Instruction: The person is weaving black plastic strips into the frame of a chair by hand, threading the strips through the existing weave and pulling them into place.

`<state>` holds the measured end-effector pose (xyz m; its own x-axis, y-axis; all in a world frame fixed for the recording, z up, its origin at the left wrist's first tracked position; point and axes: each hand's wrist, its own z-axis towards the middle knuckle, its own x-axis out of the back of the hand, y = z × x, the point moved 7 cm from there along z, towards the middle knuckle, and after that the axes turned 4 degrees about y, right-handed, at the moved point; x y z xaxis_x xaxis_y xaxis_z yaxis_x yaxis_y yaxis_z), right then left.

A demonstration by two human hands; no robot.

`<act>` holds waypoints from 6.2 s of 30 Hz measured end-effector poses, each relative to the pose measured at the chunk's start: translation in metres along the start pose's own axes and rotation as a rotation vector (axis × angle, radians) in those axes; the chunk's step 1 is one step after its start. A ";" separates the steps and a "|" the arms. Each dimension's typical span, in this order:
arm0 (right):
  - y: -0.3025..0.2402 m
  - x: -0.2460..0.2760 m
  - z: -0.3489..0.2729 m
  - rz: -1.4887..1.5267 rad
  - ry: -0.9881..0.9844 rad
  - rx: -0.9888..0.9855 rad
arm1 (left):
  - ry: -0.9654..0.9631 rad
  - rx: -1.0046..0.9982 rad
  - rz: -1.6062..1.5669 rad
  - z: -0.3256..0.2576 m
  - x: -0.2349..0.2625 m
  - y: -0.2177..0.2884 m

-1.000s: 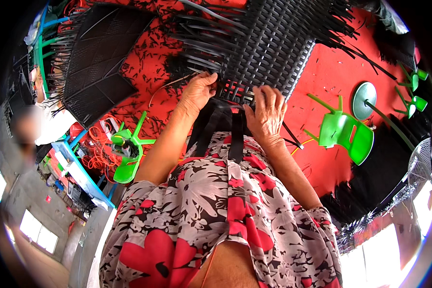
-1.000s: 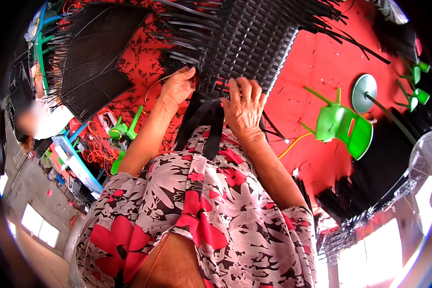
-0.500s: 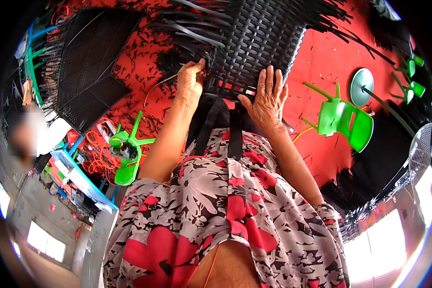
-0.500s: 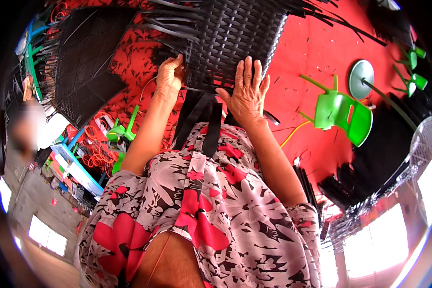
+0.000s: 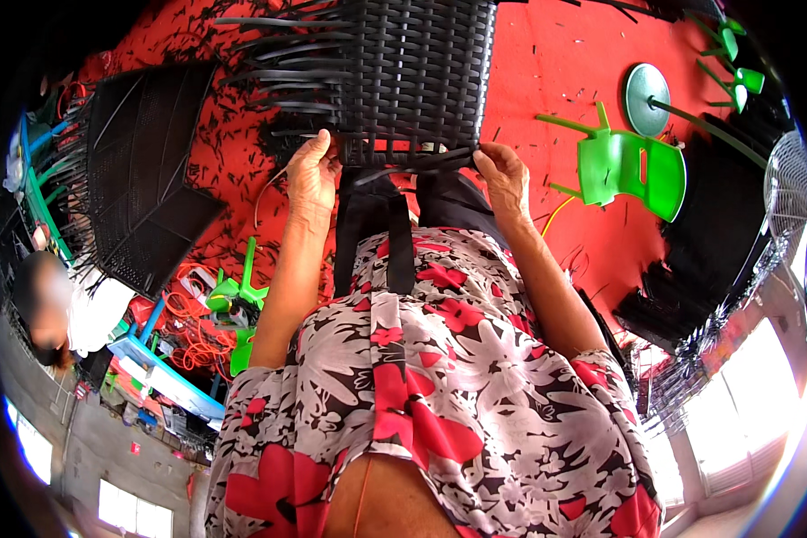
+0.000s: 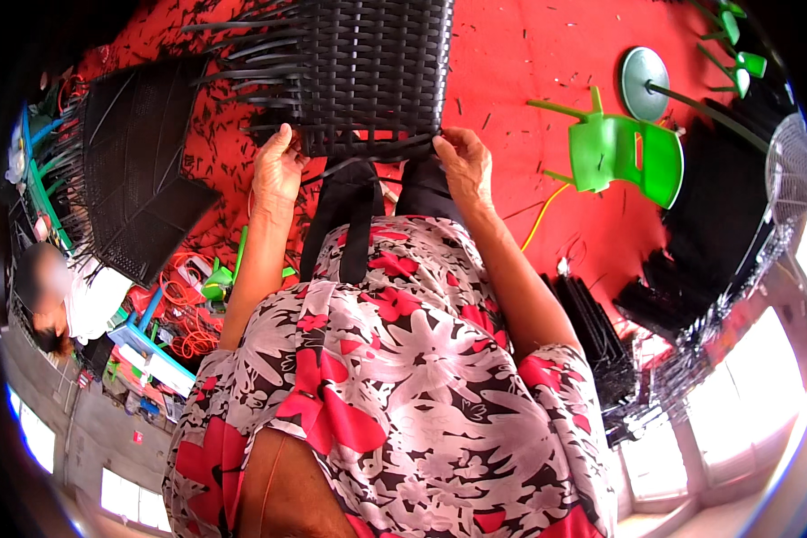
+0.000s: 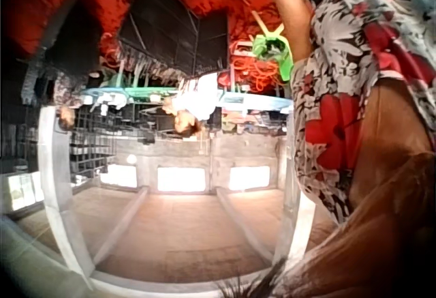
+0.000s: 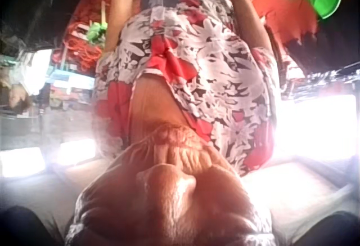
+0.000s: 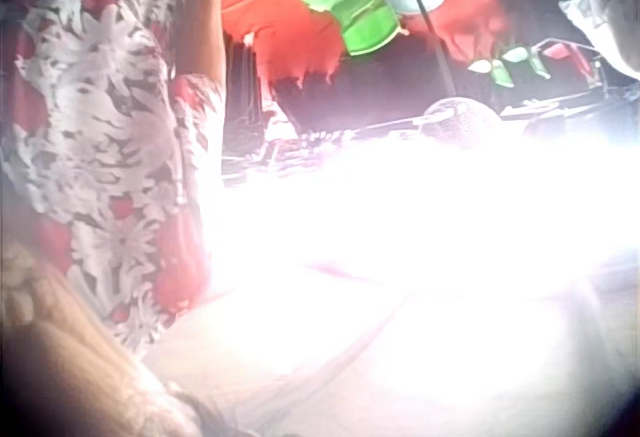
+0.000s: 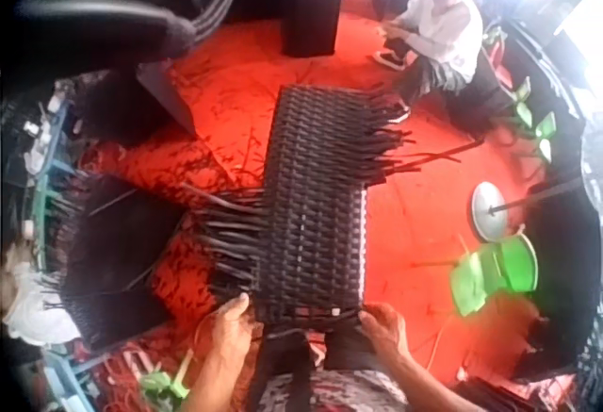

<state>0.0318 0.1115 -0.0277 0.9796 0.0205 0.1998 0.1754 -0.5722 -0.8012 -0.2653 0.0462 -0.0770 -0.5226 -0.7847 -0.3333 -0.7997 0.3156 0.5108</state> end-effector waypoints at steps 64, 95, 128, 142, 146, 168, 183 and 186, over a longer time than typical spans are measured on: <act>-0.151 -0.112 -0.028 -0.297 -1.097 0.527 | -0.664 -0.664 1.735 -0.149 -0.168 0.101; -0.107 -0.038 -0.034 -0.975 -0.205 0.598 | -0.335 -1.333 1.781 -0.092 -0.131 -0.006; -0.099 -0.099 -0.041 -0.510 -0.415 0.534 | -0.123 -1.241 1.416 -0.114 -0.094 0.056; -0.087 -0.134 -0.028 -0.662 -0.351 0.688 | -0.087 -1.193 1.401 -0.083 -0.081 0.037; -0.114 -0.120 -0.055 -0.615 -0.282 0.813 | 0.038 -1.323 1.390 -0.123 -0.091 0.070; -0.096 -0.151 -0.028 -0.846 -0.388 0.531 | -0.045 -1.159 1.309 -0.089 -0.060 0.058; -0.101 -0.156 -0.032 -0.916 -0.290 0.570 | 0.040 -1.333 1.512 -0.103 -0.083 0.054; -0.097 -0.164 -0.029 -1.000 -0.312 0.486 | 0.064 -1.317 1.494 -0.100 -0.080 0.053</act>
<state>-0.1490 0.1397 0.0336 0.3516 0.5268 0.7739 0.8392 0.1890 -0.5099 -0.2362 0.0722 0.0560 -0.4154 -0.3439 0.8421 0.8678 0.1278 0.4803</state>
